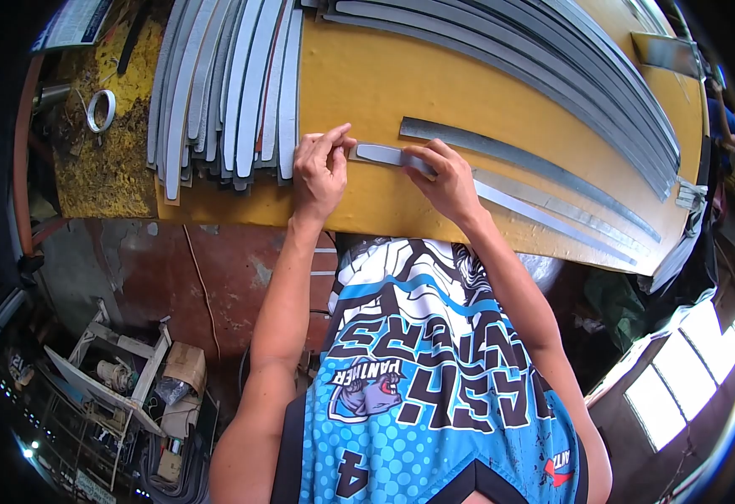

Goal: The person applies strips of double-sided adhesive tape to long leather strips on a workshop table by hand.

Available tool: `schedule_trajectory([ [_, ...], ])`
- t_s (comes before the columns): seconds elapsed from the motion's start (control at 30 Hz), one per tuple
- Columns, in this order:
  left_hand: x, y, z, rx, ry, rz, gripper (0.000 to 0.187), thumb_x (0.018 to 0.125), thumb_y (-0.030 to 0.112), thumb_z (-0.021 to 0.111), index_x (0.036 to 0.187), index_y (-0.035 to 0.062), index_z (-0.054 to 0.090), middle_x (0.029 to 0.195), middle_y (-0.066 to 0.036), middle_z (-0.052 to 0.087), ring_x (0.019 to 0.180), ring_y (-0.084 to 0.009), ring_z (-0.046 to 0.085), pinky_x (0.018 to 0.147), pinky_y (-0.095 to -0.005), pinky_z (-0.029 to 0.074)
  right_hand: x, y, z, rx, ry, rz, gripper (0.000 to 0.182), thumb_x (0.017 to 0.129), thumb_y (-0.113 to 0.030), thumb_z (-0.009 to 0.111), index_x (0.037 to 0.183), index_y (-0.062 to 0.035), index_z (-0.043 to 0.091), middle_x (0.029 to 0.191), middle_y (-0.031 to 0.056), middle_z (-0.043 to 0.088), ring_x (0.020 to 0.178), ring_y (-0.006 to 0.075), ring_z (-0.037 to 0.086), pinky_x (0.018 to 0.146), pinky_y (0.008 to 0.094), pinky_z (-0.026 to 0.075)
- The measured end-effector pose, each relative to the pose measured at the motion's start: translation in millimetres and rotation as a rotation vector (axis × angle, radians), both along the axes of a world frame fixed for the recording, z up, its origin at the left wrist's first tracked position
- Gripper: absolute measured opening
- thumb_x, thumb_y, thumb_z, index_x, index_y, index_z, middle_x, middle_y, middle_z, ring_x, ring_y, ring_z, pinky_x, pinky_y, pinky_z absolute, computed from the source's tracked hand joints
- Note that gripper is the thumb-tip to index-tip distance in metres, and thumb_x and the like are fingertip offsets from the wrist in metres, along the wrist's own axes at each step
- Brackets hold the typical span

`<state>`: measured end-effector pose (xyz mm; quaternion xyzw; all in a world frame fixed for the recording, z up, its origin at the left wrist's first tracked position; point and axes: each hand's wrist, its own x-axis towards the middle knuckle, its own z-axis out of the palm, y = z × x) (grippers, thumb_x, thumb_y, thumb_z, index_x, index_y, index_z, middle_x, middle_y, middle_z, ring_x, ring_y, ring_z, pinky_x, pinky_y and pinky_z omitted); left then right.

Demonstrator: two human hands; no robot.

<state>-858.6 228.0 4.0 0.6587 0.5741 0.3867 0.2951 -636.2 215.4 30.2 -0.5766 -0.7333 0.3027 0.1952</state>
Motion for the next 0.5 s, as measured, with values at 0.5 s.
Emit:
schedule_trajectory([
  [0.5, 0.9, 0.1, 0.6, 0.024, 0.021, 0.003, 0.035, 0.081, -0.006, 0.058, 0.113, 0.0056, 0.067, 0.086, -0.003, 0.071, 0.086, -0.022, 0.06, 0.082, -0.0358, 0.047, 0.2, -0.3, -1.0, -0.002, -0.003, 0.004, 0.026, 0.079, -0.011, 0.075, 0.105, -0.0096, 0.068, 0.088, 0.0092, 0.06, 0.072, 0.0286, 0.061, 0.064, 0.0362, 0.051],
])
